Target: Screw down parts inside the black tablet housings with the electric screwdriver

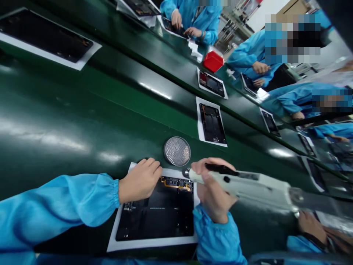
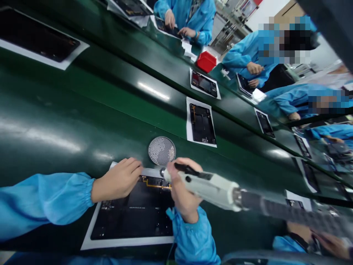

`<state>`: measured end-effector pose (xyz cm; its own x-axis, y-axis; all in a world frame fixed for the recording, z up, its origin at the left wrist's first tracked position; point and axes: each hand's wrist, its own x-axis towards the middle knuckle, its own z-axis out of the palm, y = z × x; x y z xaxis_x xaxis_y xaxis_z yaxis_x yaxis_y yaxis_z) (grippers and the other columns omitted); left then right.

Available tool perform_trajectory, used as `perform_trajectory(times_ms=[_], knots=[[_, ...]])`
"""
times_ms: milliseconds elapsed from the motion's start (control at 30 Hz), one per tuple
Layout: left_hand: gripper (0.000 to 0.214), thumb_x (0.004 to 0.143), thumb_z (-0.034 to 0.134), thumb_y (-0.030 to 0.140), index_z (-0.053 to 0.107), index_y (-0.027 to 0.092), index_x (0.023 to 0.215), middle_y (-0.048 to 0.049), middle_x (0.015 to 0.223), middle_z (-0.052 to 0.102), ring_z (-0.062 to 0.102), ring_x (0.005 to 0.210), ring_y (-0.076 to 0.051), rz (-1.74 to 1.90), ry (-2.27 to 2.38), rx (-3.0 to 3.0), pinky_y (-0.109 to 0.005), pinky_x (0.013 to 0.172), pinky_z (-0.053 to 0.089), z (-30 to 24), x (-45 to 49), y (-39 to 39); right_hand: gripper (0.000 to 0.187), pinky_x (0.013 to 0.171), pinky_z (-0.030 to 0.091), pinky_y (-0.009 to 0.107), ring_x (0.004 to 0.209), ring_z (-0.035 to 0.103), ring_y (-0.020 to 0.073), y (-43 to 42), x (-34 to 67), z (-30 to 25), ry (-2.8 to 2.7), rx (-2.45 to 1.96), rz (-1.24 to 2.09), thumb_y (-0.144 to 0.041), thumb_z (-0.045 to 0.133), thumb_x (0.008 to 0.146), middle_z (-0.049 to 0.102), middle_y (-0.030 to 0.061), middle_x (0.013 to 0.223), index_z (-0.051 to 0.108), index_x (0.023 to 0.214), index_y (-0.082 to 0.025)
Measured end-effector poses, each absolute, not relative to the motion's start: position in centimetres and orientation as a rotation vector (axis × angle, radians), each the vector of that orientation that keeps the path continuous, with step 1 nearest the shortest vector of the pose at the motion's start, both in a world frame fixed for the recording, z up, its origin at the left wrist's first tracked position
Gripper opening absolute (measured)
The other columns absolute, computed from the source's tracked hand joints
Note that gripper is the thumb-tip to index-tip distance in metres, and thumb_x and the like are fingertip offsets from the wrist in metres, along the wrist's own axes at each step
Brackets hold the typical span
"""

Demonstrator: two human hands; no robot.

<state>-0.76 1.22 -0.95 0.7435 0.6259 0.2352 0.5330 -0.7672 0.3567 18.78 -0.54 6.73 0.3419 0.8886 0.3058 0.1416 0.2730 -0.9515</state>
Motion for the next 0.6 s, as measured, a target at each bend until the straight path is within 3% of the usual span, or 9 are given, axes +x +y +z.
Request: perform_trajectory(times_ms=[233,400,533,600], knots=[[0.018,0.077,0.053,-0.001,0.060,0.015,0.080,-0.0095,0.082,0.059,0.055,0.076,-0.027,0.237,1.012,2.853,-0.039,0.063,0.046,-0.1,-1.2,0.5,0.030,0.070,0.054,0.039,0.062,0.061,0.0176,0.9,22.6,10.7,-0.851,-1.132,0.467,-0.013,0.075,0.065,0.062,-0.0043,0.062,0.068,0.093,-0.018],[0.031,0.081,0.044,-0.003,0.061,0.015,0.098,-0.0072,0.087,0.059,0.054,0.069,-0.022,0.403,0.984,3.048,-0.033,0.062,0.048,1.9,-3.0,-0.9,0.029,0.072,0.055,0.042,0.063,0.061,0.0188,-0.3,26.2,12.5,-0.689,-1.084,0.279,-0.014,0.077,0.061,0.059,-0.0043,0.061,0.068,0.089,-0.018],[0.027,0.091,0.038,0.009,0.061,0.015,0.103,-0.0089,0.097,0.058,0.055,0.070,-0.021,0.316,0.954,3.063,-0.032,0.060,0.048,6.8,-4.0,7.2,0.027,0.073,0.054,0.043,0.062,0.058,0.0193,-0.7,28.6,13.4,-0.561,-1.057,0.164,-0.015,0.077,0.057,0.057,-0.0024,0.062,0.068,0.082,-0.021],[0.024,0.097,0.039,0.020,0.062,0.016,0.102,-0.0099,0.103,0.058,0.059,0.083,-0.022,0.231,1.175,2.920,-0.033,0.072,0.051,9.8,-4.0,14.4,0.026,0.072,0.054,0.042,0.064,0.058,0.0192,-0.6,29.4,13.3,-0.517,-1.058,0.124,-0.016,0.078,0.056,0.059,-0.0011,0.065,0.068,0.080,-0.021]])
